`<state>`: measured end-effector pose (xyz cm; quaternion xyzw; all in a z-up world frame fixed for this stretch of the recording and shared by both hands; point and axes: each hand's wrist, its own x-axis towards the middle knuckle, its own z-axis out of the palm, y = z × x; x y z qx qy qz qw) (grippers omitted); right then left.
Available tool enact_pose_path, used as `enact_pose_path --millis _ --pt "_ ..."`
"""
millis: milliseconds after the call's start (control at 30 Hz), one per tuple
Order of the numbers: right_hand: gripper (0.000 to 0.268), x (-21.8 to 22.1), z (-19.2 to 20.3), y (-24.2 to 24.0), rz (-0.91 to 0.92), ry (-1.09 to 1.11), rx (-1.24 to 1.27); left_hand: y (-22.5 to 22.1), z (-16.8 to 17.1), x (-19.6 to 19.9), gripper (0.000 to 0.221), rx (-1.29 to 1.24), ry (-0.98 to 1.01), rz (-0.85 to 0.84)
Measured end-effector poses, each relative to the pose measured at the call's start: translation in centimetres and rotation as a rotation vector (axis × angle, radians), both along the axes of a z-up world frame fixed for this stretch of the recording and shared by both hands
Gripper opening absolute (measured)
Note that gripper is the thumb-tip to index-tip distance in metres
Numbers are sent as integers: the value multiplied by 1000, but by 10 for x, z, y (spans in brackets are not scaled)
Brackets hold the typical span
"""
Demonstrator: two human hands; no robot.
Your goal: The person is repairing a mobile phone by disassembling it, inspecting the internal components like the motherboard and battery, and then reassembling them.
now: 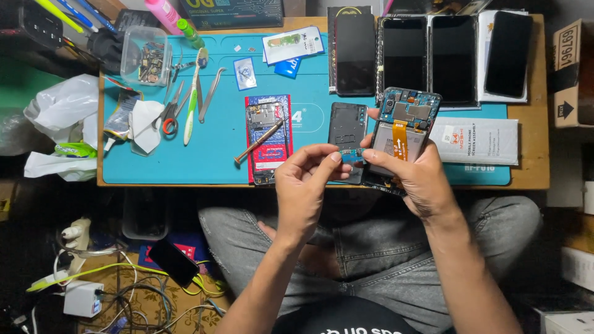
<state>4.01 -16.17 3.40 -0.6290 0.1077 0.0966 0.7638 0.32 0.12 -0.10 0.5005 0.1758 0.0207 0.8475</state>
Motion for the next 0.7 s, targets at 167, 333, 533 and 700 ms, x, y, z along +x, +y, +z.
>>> enact_pose_path --millis 167,333,533,700 --pt "53 1 -2 -1 10 -8 2 0 -5 0 19 -5 31 -5" --pt "61 1 -6 -1 15 -8 8 0 -3 0 20 5 37 -16" --pt "64 -1 -10 2 21 -39 -30 -3 -4 1 26 57 48 -29" --pt "50 -5 -4 5 -6 8 -22 -2 -3 3 22 185 38 -10"
